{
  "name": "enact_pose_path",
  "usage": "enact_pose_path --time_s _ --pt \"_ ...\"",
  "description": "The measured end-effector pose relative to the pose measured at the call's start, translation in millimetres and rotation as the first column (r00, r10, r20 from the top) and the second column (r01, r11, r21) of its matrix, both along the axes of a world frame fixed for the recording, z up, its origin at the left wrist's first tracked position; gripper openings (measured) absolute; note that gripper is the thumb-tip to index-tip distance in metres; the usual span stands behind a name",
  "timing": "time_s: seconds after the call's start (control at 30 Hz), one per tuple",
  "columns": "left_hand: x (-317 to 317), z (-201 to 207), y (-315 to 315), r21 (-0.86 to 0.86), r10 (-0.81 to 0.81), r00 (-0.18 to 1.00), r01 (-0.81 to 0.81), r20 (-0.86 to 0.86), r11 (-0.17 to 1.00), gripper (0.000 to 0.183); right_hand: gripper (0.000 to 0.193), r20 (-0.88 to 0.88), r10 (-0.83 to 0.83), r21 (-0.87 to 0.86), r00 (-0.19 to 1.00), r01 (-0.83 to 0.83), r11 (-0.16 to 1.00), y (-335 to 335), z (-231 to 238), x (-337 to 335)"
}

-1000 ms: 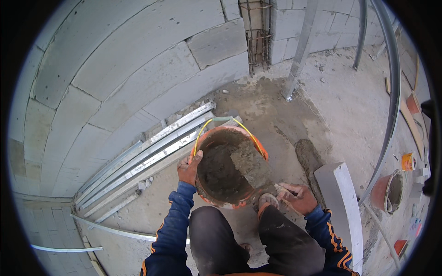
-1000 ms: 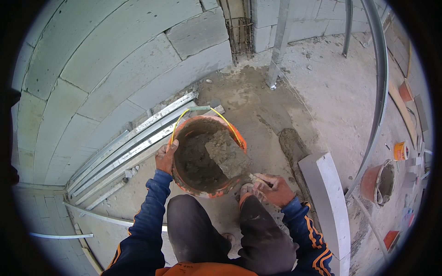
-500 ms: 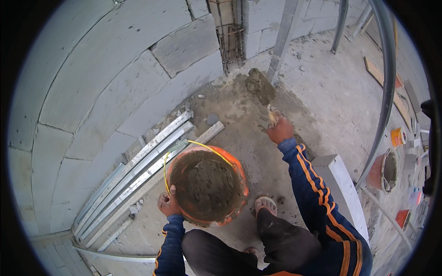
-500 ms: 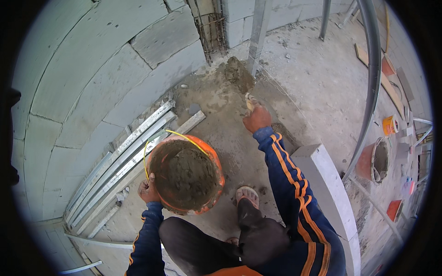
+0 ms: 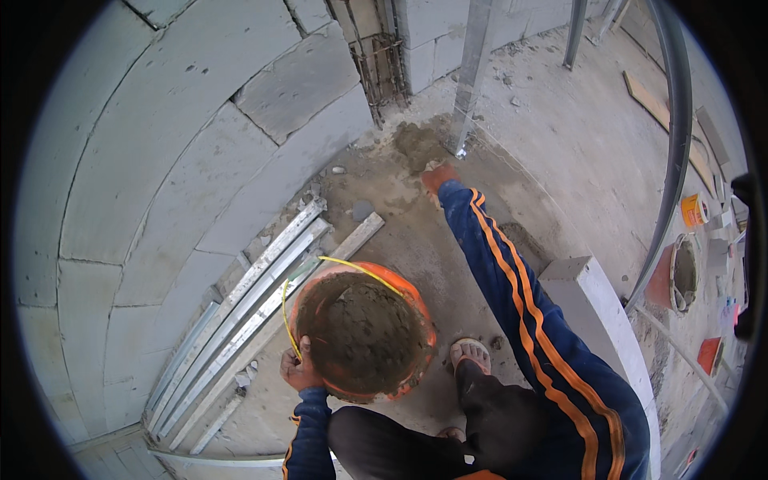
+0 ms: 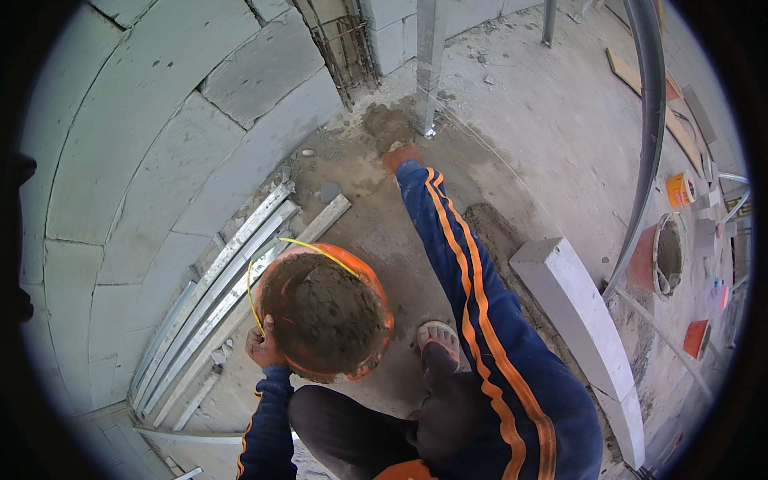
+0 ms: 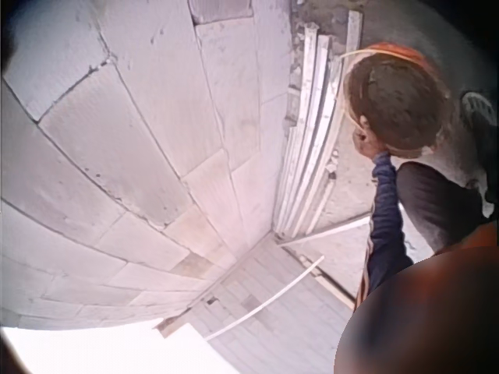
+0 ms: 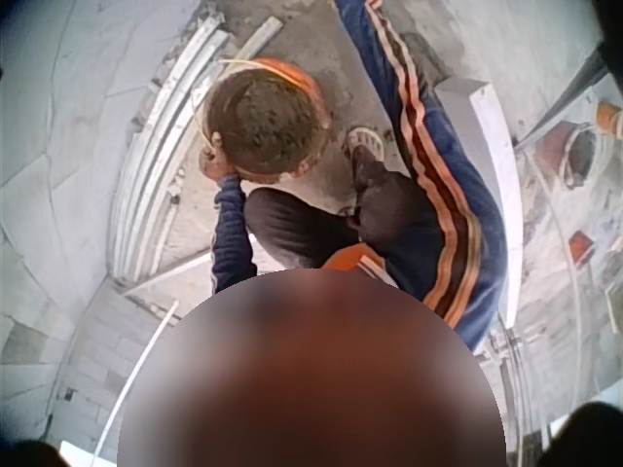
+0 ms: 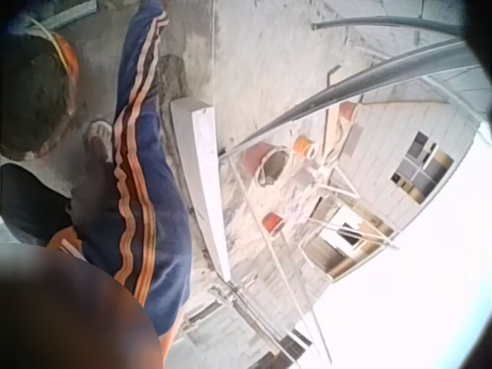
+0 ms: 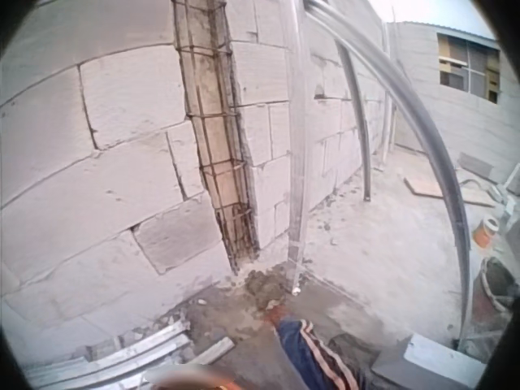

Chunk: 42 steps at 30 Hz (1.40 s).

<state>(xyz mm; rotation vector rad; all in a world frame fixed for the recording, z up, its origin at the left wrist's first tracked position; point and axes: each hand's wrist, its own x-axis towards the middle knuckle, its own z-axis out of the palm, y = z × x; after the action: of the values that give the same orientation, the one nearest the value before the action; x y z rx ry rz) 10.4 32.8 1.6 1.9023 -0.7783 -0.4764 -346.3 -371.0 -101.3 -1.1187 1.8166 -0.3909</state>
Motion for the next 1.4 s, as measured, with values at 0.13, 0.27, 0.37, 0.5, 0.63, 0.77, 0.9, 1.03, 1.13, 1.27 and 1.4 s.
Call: enact_pose_path --time_s 0.13,0.27,0.37,0.5,0.63,0.77,0.9,1.03,1.13,1.27,1.4 --pt "0.4 2.7 0.1 0.059 -0.010 0.996 0.005 0.090 0.998 0.043 0.032 -0.323 -0.104 -0.271 0.941 0.013 0.963 36.7 -26.8 -26.0" --pt "-1.6 3.0 0.8 -0.008 -0.007 1.000 0.008 0.029 1.000 0.043 0.030 0.278 -0.186 0.006 0.942 0.192 0.981 95.2 -12.2 -52.6" --pt "-3.7 3.7 -0.7 -0.003 -0.014 1.000 0.014 0.022 1.000 0.044 0.035 0.379 -0.236 0.014 0.895 0.249 0.968 130.1 8.3 -71.7" --pt "-3.0 4.0 -2.0 -0.004 -0.030 0.997 0.030 0.074 1.000 0.045 0.023 0.432 -0.252 0.011 0.866 0.275 0.961 173.3 37.6 -83.2" --pt "0.4 -0.3 0.3 0.017 -0.021 0.997 0.020 0.069 1.000 0.046 0.024 0.230 -0.115 -0.193 0.966 0.161 0.968 166.9 57.0 -68.3" --pt "2.5 -4.6 0.1 -0.005 -0.030 0.999 0.031 0.013 1.000 0.047 0.028 0.217 0.026 -0.117 0.976 0.000 0.993 63.5 34.3 -30.1" --pt "0.3 -1.6 -1.2 0.004 -0.017 1.000 0.017 0.011 1.000 0.046 0.032 -0.411 0.506 -0.412 0.758 -0.650 0.639 -24.0 -22.2 -3.6" --pt "-1.6 4.9 -1.9 -0.002 -0.054 0.998 0.054 0.011 0.999 0.046 0.030 -0.402 0.422 -0.220 0.813 -0.533 0.817 -63.0 -29.8 11.9" --pt "0.9 6.3 -2.0 0.158 -0.043 0.982 0.014 0.185 0.987 0.046 0.033 -0.514 0.529 -0.053 0.675 -0.640 0.766 -53.2 -2.8 5.3" --pt "1.7 3.4 -0.2 0.060 -0.060 0.994 0.055 0.088 0.997 0.046 0.037 -0.160 0.313 -0.050 0.936 -0.324 0.945 4.8 15.5 -20.3" --pt "-0.7 2.8 -0.5 0.043 -0.049 0.998 0.047 0.036 0.998 0.046 0.030 -0.016 0.194 -0.085 0.981 -0.194 0.977 61.7 -4.8 -66.7"
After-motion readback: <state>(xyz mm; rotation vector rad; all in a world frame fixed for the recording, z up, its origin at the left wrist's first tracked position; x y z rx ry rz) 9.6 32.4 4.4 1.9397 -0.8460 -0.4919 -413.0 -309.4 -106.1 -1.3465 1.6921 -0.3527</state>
